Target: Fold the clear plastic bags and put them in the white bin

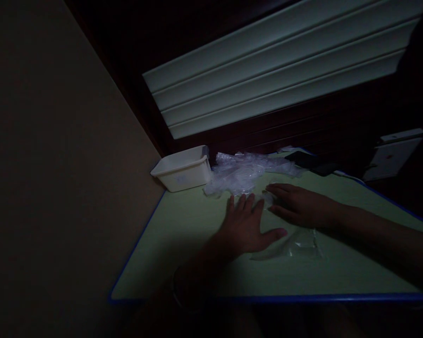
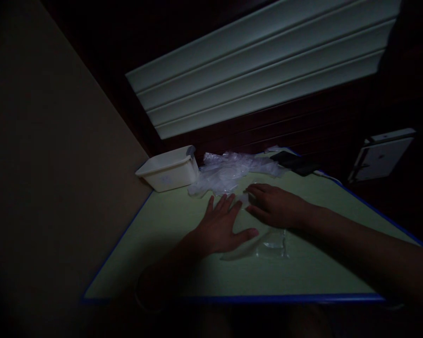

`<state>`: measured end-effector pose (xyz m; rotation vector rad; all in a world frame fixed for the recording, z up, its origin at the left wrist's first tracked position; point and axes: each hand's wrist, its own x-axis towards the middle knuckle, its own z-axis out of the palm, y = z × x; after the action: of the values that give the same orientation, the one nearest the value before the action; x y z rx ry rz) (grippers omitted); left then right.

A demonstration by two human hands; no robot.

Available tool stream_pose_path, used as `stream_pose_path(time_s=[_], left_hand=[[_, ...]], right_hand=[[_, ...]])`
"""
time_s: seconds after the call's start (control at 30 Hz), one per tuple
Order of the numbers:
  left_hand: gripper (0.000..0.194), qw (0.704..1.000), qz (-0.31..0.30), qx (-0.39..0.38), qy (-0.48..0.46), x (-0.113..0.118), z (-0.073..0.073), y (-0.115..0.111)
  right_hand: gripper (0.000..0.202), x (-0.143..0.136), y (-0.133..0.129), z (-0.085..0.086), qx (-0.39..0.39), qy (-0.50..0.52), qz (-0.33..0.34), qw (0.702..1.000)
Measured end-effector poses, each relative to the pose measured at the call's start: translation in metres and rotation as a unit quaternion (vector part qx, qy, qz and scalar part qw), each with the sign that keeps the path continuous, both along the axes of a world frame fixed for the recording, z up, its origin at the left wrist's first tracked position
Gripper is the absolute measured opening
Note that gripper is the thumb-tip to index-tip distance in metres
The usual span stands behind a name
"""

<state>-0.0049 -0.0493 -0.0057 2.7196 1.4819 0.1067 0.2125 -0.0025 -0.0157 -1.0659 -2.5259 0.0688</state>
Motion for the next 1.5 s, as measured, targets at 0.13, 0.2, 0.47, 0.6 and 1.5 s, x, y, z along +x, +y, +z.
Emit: stream_pose_path(time_s=[0.13, 0.2, 0.47, 0.6, 1.5], left_hand=[[0.097, 1.0, 0.002, -0.014, -0.005, -0.001, 0.001, 0.0], [0.097, 1.0, 0.002, -0.016, -0.005, -0.001, 0.002, -0.001], [0.088, 1.0, 0.001, -0.002, 0.006, 0.0, 0.002, -0.001], [0.087, 1.0, -0.001, -0.001, 0.015, 0.0, 0.002, -0.002], [0.107, 0.995, 0.01, -0.093, 0.022, -0.013, 0.001, 0.0]], right_hand=[[0.052, -0.001, -0.003, 0.005, -0.054, 0.019, -0.047, 0.997], [0.047, -0.001, -0.006, 0.01, -0.067, 0.022, -0.053, 0.996], [0.037, -0.002, -0.002, 0.008, 0.004, 0.019, 0.045, 0.999], [0.046, -0.003, 0.002, 0.001, 0.011, -0.005, 0.011, 1.0], [0.063, 0.027, 0.021, 0.005, 0.063, -0.02, -0.081, 0.995]])
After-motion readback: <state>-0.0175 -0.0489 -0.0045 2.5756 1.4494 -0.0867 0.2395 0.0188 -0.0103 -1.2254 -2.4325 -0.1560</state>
